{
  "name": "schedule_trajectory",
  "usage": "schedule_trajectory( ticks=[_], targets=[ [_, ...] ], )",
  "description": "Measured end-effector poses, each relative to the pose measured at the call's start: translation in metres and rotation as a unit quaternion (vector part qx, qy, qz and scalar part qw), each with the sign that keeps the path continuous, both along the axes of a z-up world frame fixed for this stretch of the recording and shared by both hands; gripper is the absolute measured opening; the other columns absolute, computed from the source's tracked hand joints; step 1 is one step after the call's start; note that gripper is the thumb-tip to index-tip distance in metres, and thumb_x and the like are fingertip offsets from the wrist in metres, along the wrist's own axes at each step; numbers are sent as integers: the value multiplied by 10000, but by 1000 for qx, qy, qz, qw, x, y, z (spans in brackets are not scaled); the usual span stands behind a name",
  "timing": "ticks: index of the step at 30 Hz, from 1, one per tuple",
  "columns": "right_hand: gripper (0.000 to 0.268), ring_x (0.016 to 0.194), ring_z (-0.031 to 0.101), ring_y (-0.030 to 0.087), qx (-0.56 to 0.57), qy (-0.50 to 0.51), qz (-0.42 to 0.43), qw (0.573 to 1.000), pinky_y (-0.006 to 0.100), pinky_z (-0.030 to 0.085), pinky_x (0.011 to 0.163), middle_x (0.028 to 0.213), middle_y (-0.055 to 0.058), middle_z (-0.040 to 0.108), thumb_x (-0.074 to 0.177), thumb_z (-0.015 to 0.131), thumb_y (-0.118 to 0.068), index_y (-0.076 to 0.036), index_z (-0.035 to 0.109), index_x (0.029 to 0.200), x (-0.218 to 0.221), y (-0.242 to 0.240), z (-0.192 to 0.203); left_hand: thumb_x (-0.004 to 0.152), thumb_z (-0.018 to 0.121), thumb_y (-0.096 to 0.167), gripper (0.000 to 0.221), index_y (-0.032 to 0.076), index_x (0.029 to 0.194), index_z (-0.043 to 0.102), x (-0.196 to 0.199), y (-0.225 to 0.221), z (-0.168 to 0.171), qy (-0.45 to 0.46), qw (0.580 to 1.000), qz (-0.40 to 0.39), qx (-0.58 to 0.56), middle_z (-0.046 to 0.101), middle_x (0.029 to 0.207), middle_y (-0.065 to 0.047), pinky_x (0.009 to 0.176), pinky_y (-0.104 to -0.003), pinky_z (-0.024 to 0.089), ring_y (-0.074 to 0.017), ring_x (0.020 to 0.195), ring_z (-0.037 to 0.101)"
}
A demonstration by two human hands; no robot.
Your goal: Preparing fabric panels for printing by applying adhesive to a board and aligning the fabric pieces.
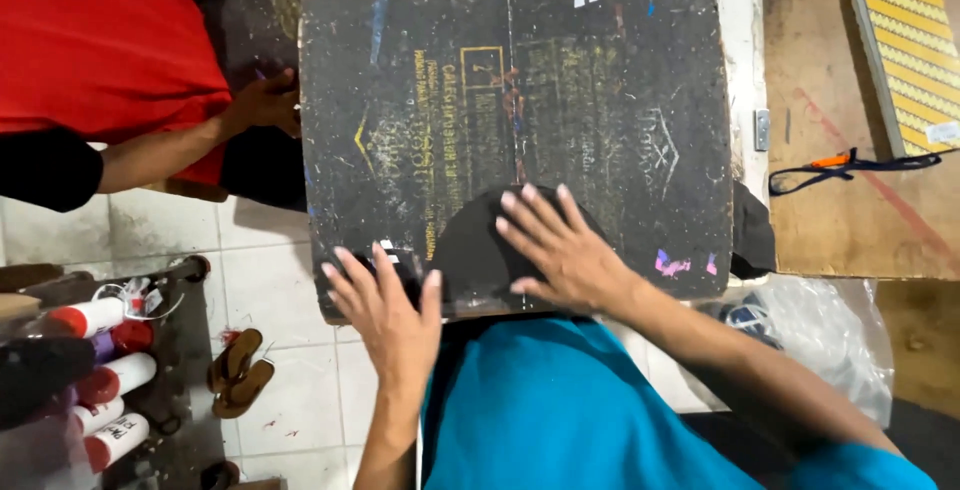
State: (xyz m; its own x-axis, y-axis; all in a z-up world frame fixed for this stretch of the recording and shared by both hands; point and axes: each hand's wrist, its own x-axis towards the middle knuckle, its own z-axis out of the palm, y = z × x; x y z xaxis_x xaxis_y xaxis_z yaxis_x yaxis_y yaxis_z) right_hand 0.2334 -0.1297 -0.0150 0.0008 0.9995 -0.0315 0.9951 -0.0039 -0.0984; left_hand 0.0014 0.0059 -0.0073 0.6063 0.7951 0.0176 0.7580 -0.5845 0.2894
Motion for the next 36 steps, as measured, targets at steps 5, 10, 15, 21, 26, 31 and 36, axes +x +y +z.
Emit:
schedule_trajectory(
  ticks=[5,10,15,21,26,31,36],
  targets=[
    [835,1581,170,348,-14,59,77,995,606,132,1237,1718,113,224,965,420,-703,-177,322,1605,-17,-39,18,1007,615,345,481,84,1410,601,15,4,-7,-89,994,-70,-8,410,1585,-240,1175,-673,255,-508,1502,299],
    [475,1445,391,440,-24,406,-3,914,572,259,1229,1536,184,514,1025,516,-297,-89,577,1447,0,-69,49,1012,628,314,527,90,1481,542,48,-9,-6,-101,966,-239,-6,333,1643,-242,1192,-672,237,-548,1523,208],
    [797,1583,131,371,-45,29,-10,999,560,92,1278,1714,127,202,984,433,-651,-128,327,1576,1,-120,7,974,561,536,783,138,1613,345,69,-25,-12,-6,927,-373,-30,183,1721,-182,1244,-656,101,-493,1567,101],
    [726,1570,146,348,-105,122,-55,985,545,64,1263,1693,122,248,1032,415,-598,-107,356,1564,-2,-121,31,972,492,614,787,237,1631,285,65,-21,-10,74,908,-410,-55,115,1736,-126,1258,-620,41,-440,1577,59],
    [771,1574,139,386,-10,105,-58,993,544,104,1259,1708,169,197,1036,373,-626,-90,332,1589,-7,-53,14,1036,421,532,753,80,1624,292,90,-12,-22,53,930,-355,-74,177,1722,-166,1271,-569,88,-416,1579,111],
    [783,1576,217,348,78,62,-25,995,554,133,1267,1688,150,288,1026,361,-648,-99,355,1585,8,13,-11,1036,456,451,687,51,1587,367,80,-11,-26,-20,973,-223,57,280,1699,-164,1277,-546,144,-389,1564,228],
    [757,1583,194,328,102,17,-29,994,557,123,1275,1701,115,261,1033,372,-630,-132,336,1602,14,27,-14,997,447,538,786,56,1604,320,57,-13,-29,0,977,-199,79,256,1702,-166,1266,-579,154,-397,1571,203]
  ],
)
